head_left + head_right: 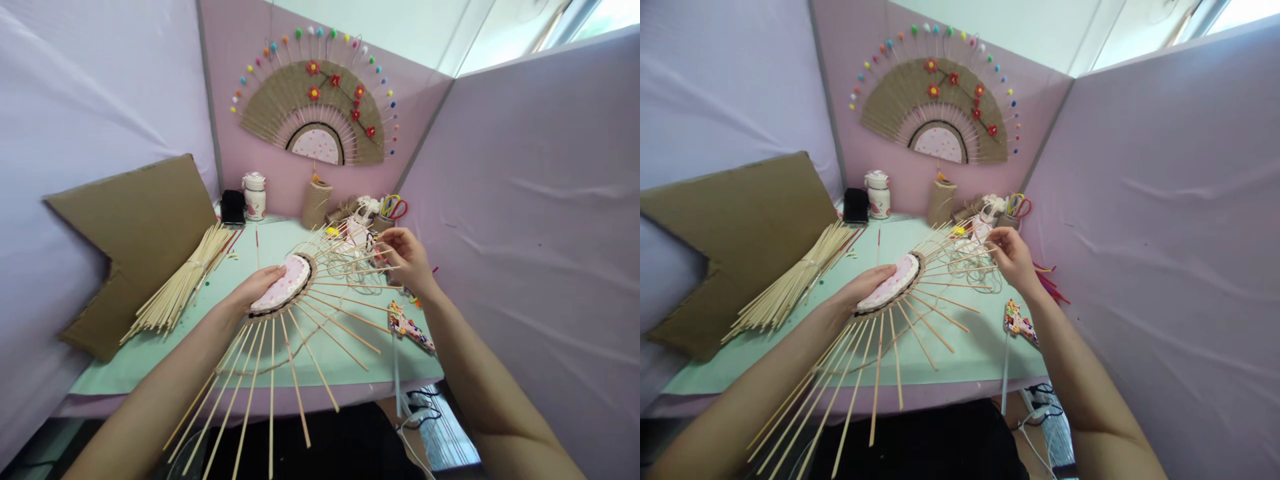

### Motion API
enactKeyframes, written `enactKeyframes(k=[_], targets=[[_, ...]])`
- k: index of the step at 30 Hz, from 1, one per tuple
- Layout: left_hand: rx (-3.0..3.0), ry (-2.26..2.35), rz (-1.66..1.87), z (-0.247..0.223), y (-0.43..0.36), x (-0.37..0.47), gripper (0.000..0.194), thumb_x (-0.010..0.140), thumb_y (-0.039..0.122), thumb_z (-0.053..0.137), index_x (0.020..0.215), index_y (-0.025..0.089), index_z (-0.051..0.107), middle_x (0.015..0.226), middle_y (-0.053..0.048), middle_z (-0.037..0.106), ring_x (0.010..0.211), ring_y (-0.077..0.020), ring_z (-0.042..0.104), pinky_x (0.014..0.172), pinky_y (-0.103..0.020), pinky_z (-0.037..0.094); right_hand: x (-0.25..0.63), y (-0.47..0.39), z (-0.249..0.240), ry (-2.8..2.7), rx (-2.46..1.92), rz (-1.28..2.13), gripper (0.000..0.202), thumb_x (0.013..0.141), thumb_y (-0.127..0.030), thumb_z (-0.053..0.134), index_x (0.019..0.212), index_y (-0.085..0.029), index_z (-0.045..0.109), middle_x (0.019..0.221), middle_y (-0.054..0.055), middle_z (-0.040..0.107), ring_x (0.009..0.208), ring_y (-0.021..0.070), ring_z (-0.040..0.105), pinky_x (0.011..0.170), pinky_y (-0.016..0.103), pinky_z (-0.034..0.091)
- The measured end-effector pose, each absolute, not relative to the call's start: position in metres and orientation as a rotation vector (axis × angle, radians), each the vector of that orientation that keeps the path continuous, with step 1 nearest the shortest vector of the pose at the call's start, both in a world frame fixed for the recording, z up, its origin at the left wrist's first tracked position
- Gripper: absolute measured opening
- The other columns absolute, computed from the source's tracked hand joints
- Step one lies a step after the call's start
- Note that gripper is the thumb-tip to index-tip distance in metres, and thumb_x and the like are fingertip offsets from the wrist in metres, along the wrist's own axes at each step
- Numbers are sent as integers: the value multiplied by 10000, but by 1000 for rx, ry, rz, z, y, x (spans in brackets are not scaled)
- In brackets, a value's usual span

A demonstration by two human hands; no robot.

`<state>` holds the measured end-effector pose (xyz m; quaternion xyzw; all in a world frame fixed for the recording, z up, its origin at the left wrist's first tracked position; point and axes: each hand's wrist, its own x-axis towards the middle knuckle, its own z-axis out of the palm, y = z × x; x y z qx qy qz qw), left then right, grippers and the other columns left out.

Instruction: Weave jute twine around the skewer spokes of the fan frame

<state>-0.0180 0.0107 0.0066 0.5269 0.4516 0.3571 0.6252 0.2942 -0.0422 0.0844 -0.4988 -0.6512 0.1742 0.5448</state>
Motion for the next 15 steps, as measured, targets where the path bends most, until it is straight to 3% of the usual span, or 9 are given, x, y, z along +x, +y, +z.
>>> enactKeyframes(k=[8,15], targets=[[1192,1039,767,6,14,-20,394,707,499,764,872,146,708,751,-25,699,599,-134,553,540,-242,373,302,-45,92,-1476,-1267,339,277,737,-441,750,791,-231,578,711,10,609,624,165,560,582,321,468],[1179,1041,726,4,17,-21,291,720,422,761,827,153,732,730,-43,701,561,-134,534,510,-248,352,316,-54,106,-1693,-1271,273,159,827,-369,660,847,-212,672,809,37,667,726,177,604,679,330,491]])
